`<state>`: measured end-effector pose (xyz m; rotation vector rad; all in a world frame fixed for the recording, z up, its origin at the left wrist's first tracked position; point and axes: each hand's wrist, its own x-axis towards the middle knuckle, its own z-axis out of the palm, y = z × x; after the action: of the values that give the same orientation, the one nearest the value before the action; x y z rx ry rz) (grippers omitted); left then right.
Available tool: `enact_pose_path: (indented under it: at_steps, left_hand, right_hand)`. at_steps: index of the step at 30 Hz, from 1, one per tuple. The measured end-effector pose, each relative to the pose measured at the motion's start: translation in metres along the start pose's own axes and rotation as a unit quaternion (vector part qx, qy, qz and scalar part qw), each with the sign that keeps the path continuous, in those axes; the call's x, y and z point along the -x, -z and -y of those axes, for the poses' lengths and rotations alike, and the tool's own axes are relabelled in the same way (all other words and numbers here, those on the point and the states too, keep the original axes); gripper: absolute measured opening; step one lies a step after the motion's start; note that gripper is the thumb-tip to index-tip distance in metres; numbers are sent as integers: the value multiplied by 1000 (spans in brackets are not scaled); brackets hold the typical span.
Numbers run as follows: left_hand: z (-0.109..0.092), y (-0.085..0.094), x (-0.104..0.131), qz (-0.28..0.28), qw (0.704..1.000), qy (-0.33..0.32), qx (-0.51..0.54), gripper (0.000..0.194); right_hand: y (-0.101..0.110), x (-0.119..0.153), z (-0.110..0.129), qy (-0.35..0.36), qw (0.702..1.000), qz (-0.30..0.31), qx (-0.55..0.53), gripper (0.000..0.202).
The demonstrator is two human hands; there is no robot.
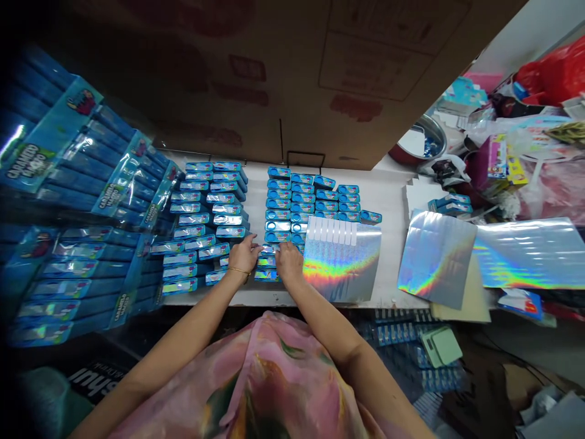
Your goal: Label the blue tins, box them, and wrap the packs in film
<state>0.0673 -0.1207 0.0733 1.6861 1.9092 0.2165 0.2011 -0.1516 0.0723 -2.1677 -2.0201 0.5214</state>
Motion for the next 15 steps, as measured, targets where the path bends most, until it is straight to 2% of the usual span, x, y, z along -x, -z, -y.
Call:
enact_pose_path:
  at_steps: [2, 5, 9, 15]
  left_hand:
    - [4, 1, 4, -19, 1000, -22, -6, 38]
    - [10, 0, 12, -51, 996, -70, -14, 37]
    - [9, -7, 20, -18, 993, -85, -77, 42]
    - [7, -19, 16, 27, 990, -58, -128, 38]
  right_hand:
    - [5, 4, -5, 52, 998, 0, 41, 29]
    - [13, 9, -13, 141, 985, 34, 96, 34]
    - [15, 10, -16, 193, 968, 77, 139, 37]
    - [14, 5, -16, 217, 963, 93, 133, 38]
